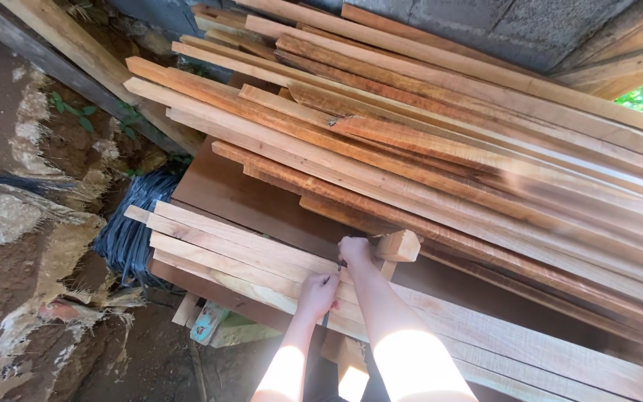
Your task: Bundling long, thin wooden strips together using flexible plastic ties.
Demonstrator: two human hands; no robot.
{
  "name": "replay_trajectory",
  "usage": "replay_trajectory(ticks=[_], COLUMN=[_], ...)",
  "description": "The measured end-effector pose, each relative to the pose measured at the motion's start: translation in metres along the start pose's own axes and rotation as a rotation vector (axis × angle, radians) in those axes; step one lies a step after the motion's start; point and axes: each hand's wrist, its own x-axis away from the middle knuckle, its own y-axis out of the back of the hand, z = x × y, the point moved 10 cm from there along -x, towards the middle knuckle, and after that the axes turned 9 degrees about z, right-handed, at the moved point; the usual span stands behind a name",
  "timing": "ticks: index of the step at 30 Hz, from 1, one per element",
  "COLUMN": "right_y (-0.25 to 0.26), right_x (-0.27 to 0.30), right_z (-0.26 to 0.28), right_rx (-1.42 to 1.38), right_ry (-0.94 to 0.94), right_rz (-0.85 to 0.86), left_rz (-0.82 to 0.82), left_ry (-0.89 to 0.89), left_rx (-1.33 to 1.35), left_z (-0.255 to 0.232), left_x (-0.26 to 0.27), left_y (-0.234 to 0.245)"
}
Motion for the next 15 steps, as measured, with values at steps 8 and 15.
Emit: replay_trajectory(ticks=[8, 15], right_y=[-0.012, -0.029], right_x=[-0.054, -0.05], right_z=[-0.012, -0.004], right_rx=[0.219, 1.144], right_ry=[0.006, 0.019], right_rz=[-0.003, 0.169], left_rz=[0.003, 0.019], left_ry=[-0.031, -0.004], left_rx=[0.062, 0.071], left_z=[-0.004, -0.021], left_x=[0.003, 0.018], left_y=[-0.001, -0.001])
